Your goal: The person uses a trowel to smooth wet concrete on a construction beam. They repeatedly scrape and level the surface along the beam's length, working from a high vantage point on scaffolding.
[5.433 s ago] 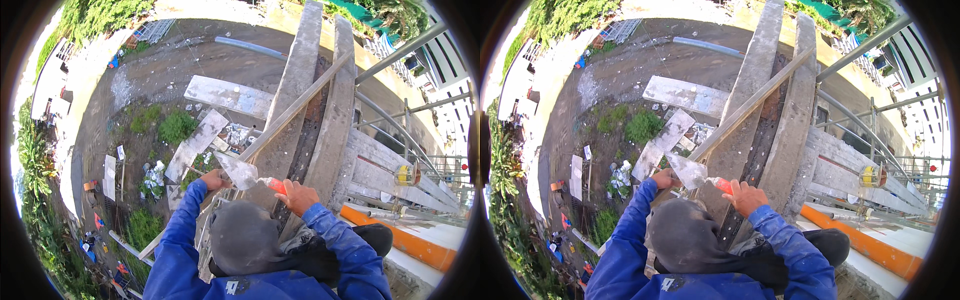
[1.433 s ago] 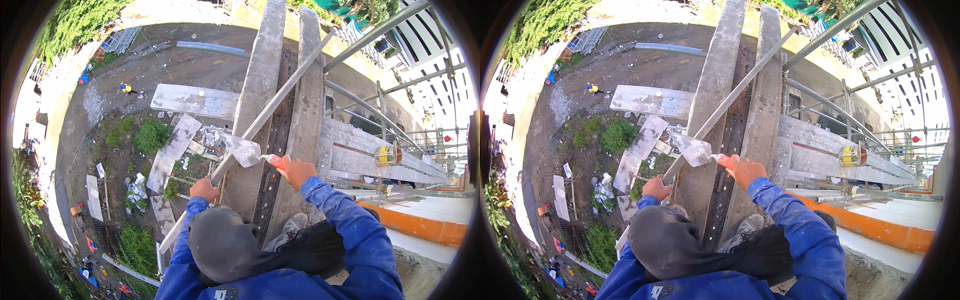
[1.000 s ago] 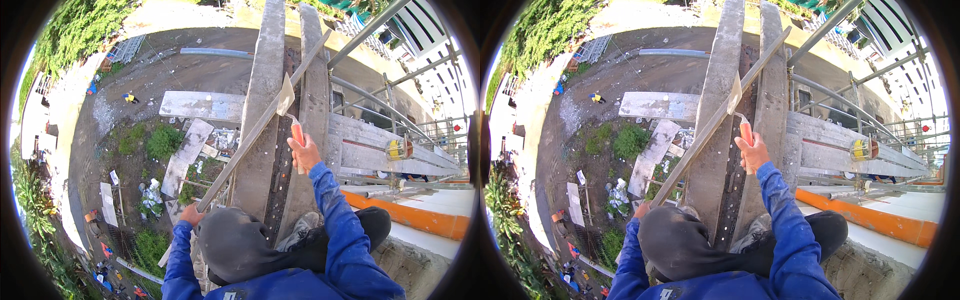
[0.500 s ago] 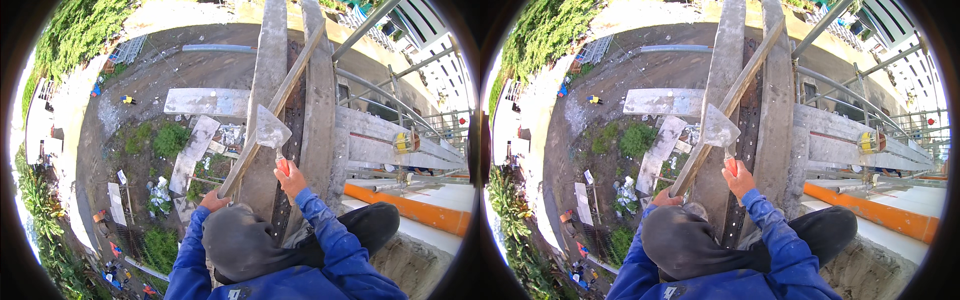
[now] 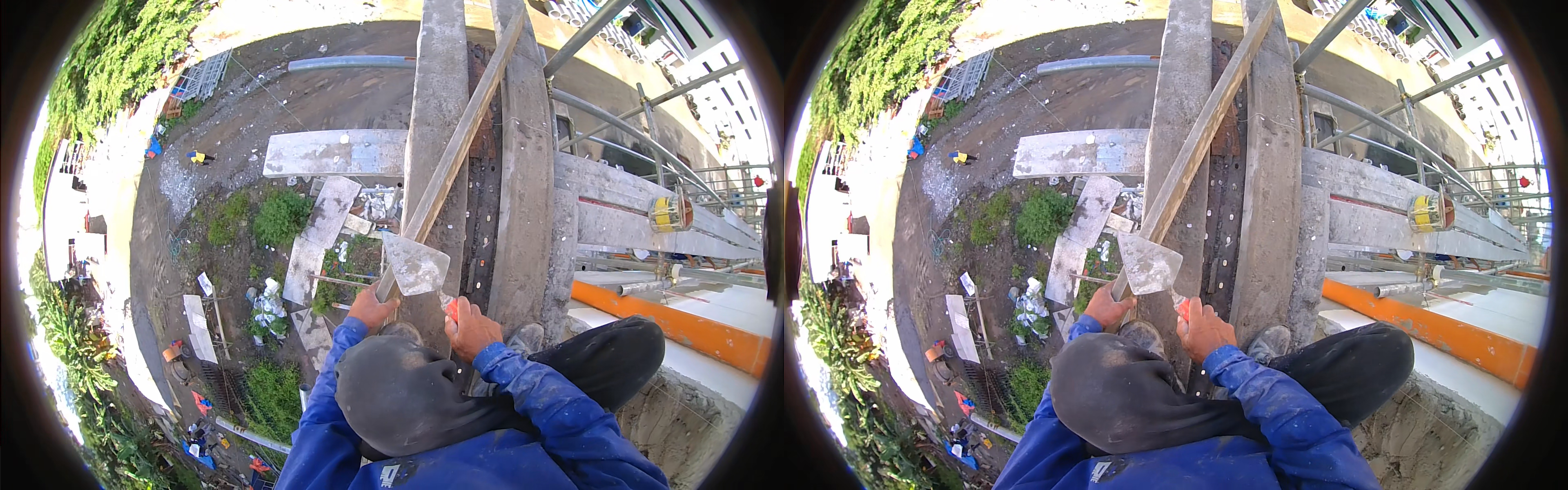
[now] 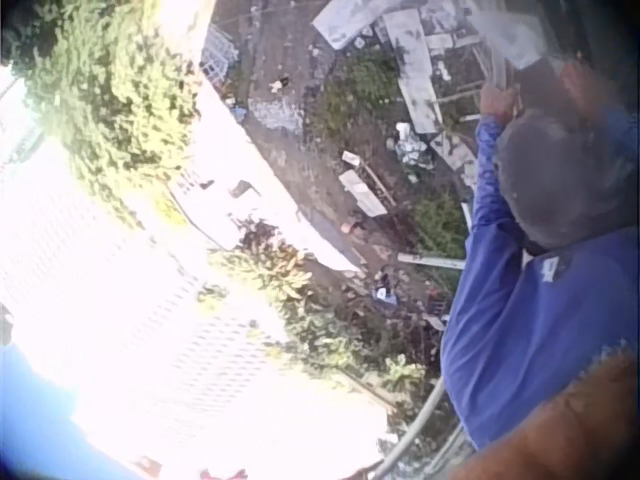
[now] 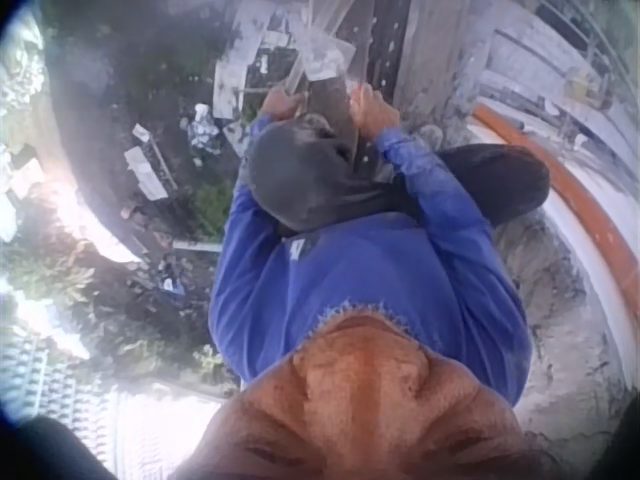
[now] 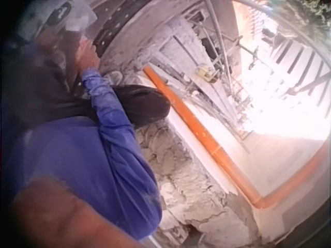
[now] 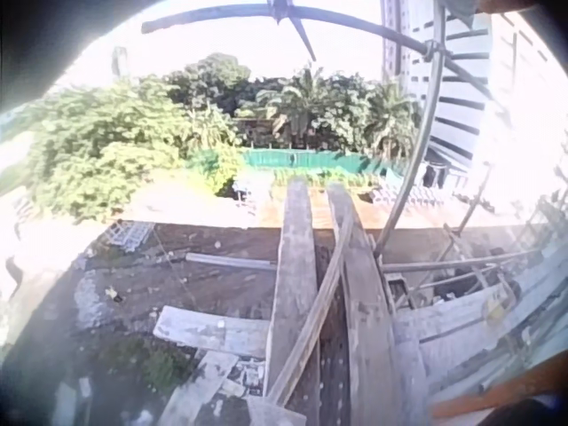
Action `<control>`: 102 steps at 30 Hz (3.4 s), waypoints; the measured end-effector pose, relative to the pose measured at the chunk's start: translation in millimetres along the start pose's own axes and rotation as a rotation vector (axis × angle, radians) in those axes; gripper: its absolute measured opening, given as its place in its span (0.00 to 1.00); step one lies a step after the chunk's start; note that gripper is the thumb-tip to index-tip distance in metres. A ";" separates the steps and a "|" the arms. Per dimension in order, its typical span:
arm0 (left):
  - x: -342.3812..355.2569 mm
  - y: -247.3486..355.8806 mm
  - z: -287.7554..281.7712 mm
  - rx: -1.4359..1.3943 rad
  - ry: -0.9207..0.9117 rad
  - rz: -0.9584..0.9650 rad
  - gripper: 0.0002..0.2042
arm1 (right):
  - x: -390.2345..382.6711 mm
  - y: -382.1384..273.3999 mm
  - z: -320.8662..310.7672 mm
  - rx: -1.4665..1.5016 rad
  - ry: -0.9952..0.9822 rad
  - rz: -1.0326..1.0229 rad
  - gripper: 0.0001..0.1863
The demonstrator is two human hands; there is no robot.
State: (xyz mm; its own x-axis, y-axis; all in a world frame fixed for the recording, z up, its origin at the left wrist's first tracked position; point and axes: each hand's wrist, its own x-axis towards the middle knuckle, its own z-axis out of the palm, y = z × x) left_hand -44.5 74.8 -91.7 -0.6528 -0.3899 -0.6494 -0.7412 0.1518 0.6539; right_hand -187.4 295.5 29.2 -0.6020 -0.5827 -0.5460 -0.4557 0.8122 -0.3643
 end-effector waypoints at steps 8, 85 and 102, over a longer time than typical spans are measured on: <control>-4.2 7.6 4.7 0.047 0.047 0.016 0.35 | 97.6 7.8 -34.8 -0.089 0.043 0.026 0.26; -15.1 -22.2 -13.8 -0.107 0.209 -0.032 0.38 | 60.9 25.7 23.6 -0.293 -0.107 -0.192 0.29; -114.0 -52.8 -30.2 0.072 0.206 -0.102 0.40 | 124.0 32.5 -69.2 -0.308 -0.015 -0.218 0.30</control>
State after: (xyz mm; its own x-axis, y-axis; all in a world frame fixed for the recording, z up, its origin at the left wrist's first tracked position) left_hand 73.7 83.8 -40.5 -0.5338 -0.5825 -0.6130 -0.8158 0.1637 0.5547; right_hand -322.1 247.6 1.9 -0.4605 -0.7382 -0.4930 -0.7489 0.6212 -0.2307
